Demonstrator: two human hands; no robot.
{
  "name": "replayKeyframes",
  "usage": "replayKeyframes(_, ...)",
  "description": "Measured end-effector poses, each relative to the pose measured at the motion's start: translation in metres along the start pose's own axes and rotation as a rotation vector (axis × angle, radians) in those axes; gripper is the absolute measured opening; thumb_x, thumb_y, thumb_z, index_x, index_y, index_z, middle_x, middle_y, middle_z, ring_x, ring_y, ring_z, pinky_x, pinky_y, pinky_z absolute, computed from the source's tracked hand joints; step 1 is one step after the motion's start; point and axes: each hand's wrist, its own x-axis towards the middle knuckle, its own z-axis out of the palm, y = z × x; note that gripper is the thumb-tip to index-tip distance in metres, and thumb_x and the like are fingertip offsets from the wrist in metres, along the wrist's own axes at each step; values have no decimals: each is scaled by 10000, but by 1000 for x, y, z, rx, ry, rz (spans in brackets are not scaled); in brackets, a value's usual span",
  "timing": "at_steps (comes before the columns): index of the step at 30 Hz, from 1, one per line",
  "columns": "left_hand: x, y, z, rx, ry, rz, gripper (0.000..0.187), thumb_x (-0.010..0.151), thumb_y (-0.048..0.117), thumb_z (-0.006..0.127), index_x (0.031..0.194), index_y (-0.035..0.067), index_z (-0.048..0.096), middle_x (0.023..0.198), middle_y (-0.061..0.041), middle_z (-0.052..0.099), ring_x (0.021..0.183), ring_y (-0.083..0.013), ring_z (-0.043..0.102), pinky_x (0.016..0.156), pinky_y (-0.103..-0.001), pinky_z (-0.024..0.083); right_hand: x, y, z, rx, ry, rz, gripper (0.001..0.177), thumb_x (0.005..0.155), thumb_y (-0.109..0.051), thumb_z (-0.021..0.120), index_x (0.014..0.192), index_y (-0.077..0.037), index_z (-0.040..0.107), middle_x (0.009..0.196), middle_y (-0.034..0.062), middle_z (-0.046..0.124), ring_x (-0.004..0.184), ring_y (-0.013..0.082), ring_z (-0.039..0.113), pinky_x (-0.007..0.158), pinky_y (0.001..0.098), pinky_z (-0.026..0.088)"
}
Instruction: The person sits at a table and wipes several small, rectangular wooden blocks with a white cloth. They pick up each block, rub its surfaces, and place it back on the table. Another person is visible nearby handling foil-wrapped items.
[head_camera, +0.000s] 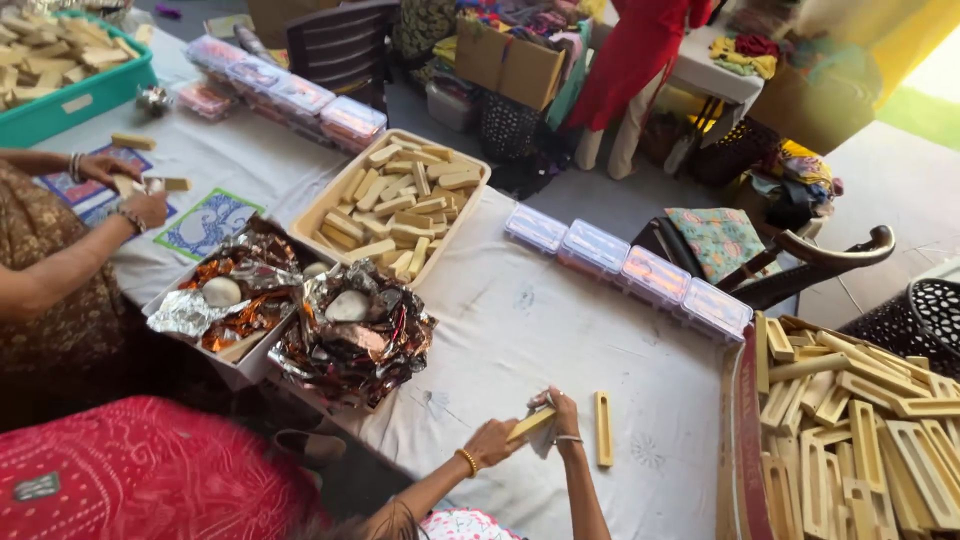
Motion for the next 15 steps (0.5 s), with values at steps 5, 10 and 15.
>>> replayKeyframes(5,1,-9,16,-1237,-487,-463,376,1120,394,656,1101,19,632,765,-7,618,605,-122,575,487,-284,468,-22,-9,5,649,-78,-8,352,1054,-330,574,785,-105,545,734,58,585,712,204,595,754,402,542)
replayKeyframes(10,3,-16,16,-1569,-769,-498,397,1173,430,619,1238,43,677,760,62,581,560,0,509,431,-159,418,-17,11,-22,400,-99,61,388,1066,-358,563,787,-89,539,738,70,597,699,201,599,728,402,540)
replayKeyframes(15,5,13,5,-618,-495,-485,406,1010,464,630,1116,72,660,702,25,588,587,-107,576,471,-263,482,-8,55,-15,-930,195,59,443,1031,-442,497,881,-101,737,832,123,757,776,266,718,738,411,554)
